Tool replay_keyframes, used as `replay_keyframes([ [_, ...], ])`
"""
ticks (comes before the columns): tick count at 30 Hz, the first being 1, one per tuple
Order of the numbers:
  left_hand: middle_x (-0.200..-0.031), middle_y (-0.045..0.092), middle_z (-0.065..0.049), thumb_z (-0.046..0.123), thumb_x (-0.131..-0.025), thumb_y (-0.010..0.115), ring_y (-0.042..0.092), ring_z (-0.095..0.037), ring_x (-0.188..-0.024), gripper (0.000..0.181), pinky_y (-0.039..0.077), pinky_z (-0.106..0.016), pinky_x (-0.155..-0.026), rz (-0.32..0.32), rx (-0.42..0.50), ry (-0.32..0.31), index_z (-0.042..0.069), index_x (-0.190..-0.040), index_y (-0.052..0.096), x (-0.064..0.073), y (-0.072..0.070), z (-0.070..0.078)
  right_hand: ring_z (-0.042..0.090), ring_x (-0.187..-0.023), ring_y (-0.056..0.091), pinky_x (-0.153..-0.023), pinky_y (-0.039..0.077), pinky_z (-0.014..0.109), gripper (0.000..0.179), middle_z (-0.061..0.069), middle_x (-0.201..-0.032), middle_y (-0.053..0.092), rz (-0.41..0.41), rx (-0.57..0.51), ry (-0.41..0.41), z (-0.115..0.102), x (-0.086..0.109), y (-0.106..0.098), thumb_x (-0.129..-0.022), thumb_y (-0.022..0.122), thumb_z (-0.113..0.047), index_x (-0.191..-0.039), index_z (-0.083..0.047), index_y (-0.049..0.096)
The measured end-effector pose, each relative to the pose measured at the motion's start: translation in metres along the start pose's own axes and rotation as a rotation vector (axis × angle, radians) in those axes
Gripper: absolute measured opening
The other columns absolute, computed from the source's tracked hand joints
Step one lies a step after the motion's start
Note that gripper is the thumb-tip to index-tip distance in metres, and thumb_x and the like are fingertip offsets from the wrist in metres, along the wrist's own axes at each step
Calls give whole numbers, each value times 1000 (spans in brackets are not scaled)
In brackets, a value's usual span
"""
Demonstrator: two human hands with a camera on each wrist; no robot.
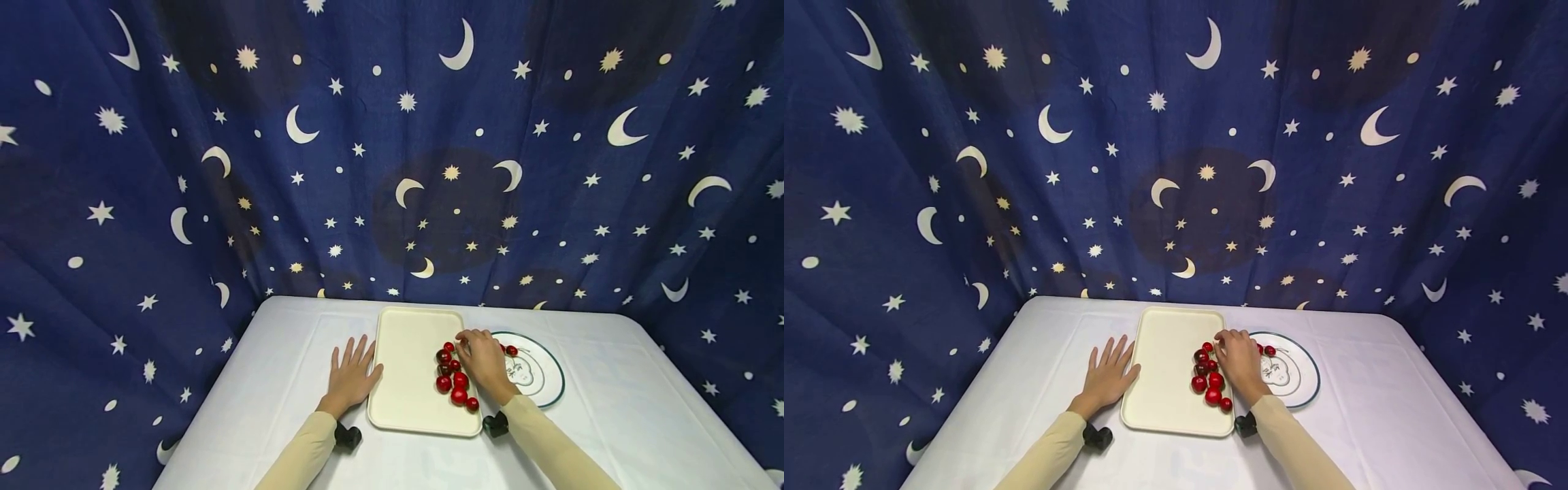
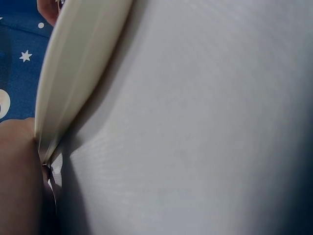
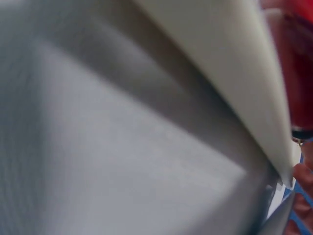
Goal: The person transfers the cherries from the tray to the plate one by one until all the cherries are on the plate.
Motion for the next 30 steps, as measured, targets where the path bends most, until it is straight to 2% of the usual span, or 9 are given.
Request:
replay_keyframes([
  [4,-175,20,-4,54,-105,36,10,-34,-164,67,0,-64,-129,7,12,9,22,-163,31,1,-3,3,32,-91,64,-81,52,48,23,9,-93,76,-18,2,-18,-1,-1,1,-87,78,-14,-109,-8,76],
  [11,-174,21,-5,54,-105,37,11,-35,-164,67,0,-63,-130,5,-4,7,22,-163,30,1,-5,4,31,-91,64,-80,52,49,7,8,-91,75,-36,11,-4,0,-2,3,-88,78,-17,-93,-12,76],
  [17,-174,21,-6,53,-104,37,11,-35,-163,67,0,-64,-129,-2,10,1,21,-163,32,1,-4,3,30,-88,64,-79,53,48,6,7,-88,75,-56,25,10,0,-1,4,-89,76,-17,-90,-12,76],
  [21,-175,18,-2,55,-105,34,8,-33,-164,66,-2,-62,-130,-14,0,-10,24,-163,29,0,0,1,32,-91,65,-81,53,50,12,9,-94,77,-47,-2,15,-1,-1,3,-93,73,-17,-101,-9,76],
  [26,-175,18,-2,56,-104,34,8,-33,-164,68,-1,-63,-130,-5,-2,-10,24,-164,29,0,-1,1,35,-96,67,-84,53,53,28,11,-106,79,-41,-47,-45,-5,-3,2,-96,71,-18,-123,-10,73],
  [30,-175,19,-1,56,-105,34,9,-32,-164,66,0,-62,-130,1,-3,-12,24,-163,30,-1,0,0,35,-99,66,-82,52,51,31,10,-112,79,-63,-29,-87,-7,-3,4,-95,72,-21,-126,-16,73],
])
Point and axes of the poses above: each hand's wrist, its own x-axis away from the middle knuckle, its own y-axis out of the palm, z = x × y, the point moved 5 cm from there along -x, towards the middle knuckle
